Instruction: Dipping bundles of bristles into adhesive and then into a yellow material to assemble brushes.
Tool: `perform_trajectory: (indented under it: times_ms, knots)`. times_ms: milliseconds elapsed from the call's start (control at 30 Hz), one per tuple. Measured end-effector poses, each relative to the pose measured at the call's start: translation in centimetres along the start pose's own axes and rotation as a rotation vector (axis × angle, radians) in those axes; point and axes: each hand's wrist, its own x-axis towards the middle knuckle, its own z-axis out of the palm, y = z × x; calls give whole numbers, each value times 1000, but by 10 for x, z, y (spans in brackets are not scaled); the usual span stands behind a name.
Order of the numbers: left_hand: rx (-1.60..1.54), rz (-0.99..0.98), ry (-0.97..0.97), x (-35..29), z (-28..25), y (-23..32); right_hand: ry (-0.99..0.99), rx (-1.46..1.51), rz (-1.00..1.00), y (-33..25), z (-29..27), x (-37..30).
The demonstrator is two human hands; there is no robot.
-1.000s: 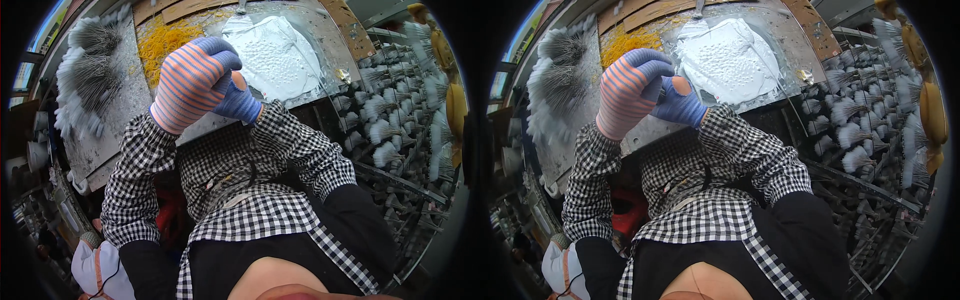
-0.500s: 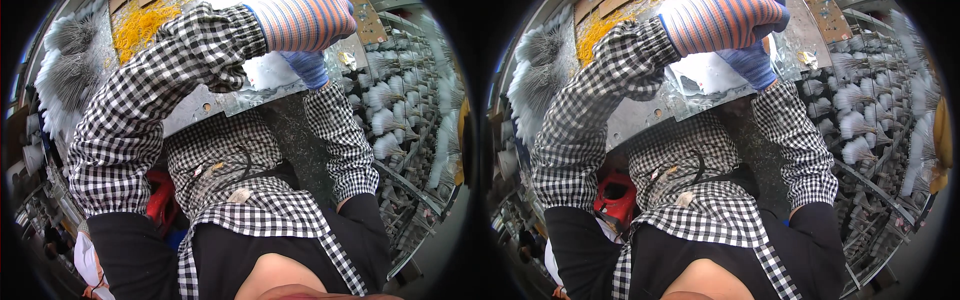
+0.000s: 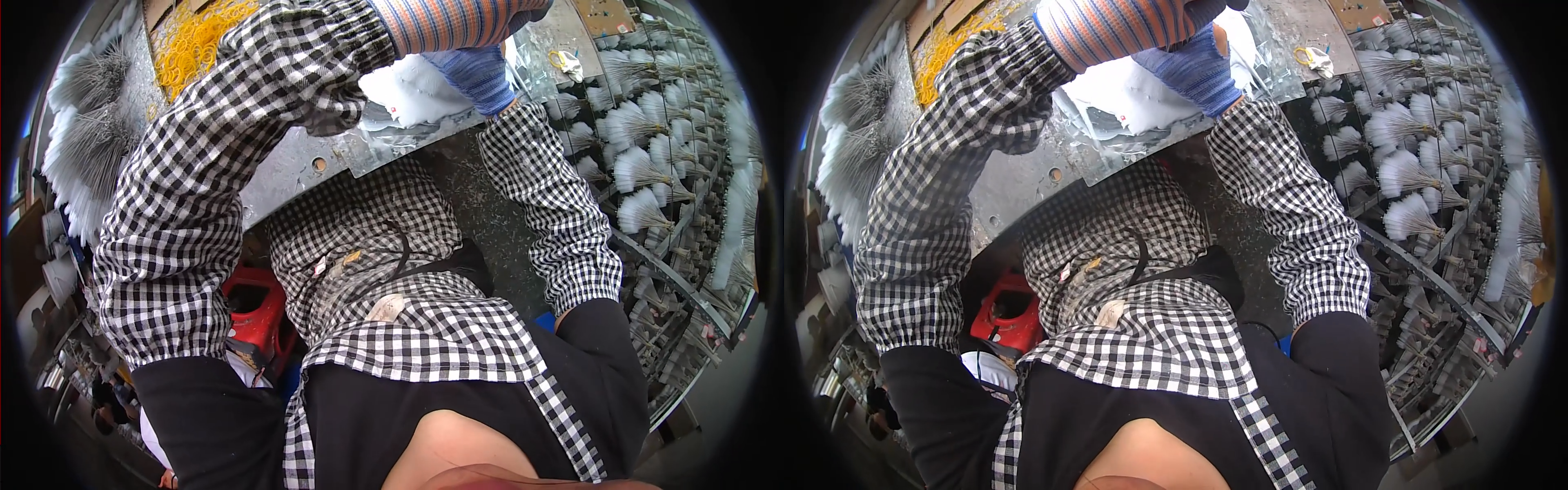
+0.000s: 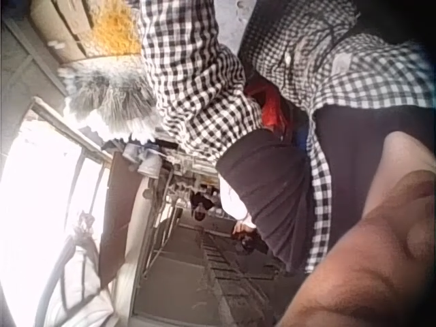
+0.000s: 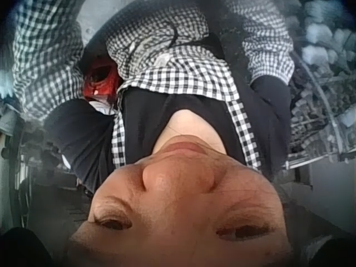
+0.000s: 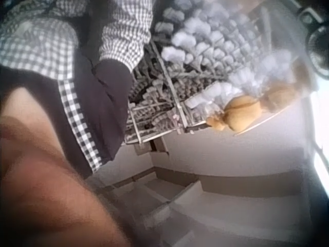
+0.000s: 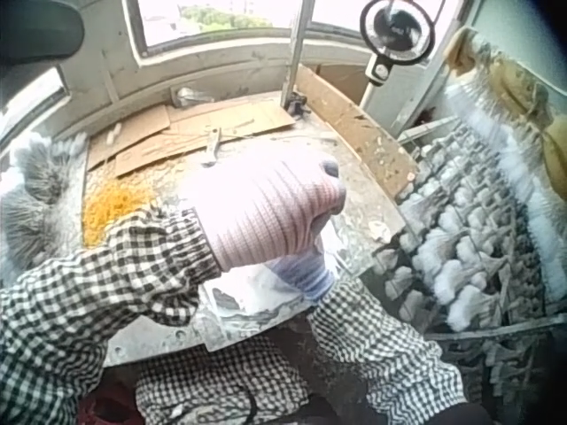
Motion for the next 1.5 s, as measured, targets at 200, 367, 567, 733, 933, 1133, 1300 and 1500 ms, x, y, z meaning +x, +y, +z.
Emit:
perform_trajectory:
  times_ms: [200, 367, 567, 733, 933, 1133, 1300, 1500]
  knots:
    - [20, -67, -137, 5, -16, 10, 186, -360, -268, -1, 2, 0]
    - [67, -22, 5, 3, 0, 5, 297, -369, -352, 9, 15, -1]
    - [117, -83, -186, 8, -4, 12, 237, -326, -265, 21, 22, -12]
    - [104, -54, -173, 4, -12, 13, 328, -466, -364, 19, 20, -8]
    - [-226, -316, -30, -10, 48, -9, 340, -494, -335, 6, 19, -1]
    - [49, -86, -160, -4, -17, 14, 133, -477, -270, -16, -13, 5]
    - [-78, -190, -30, -31, -37, 20, -621, -325, 316, -56, -37, 44]
    - [-93, 13, 238, -38, 2, -9, -482, -1116, -198, 8, -8, 6]
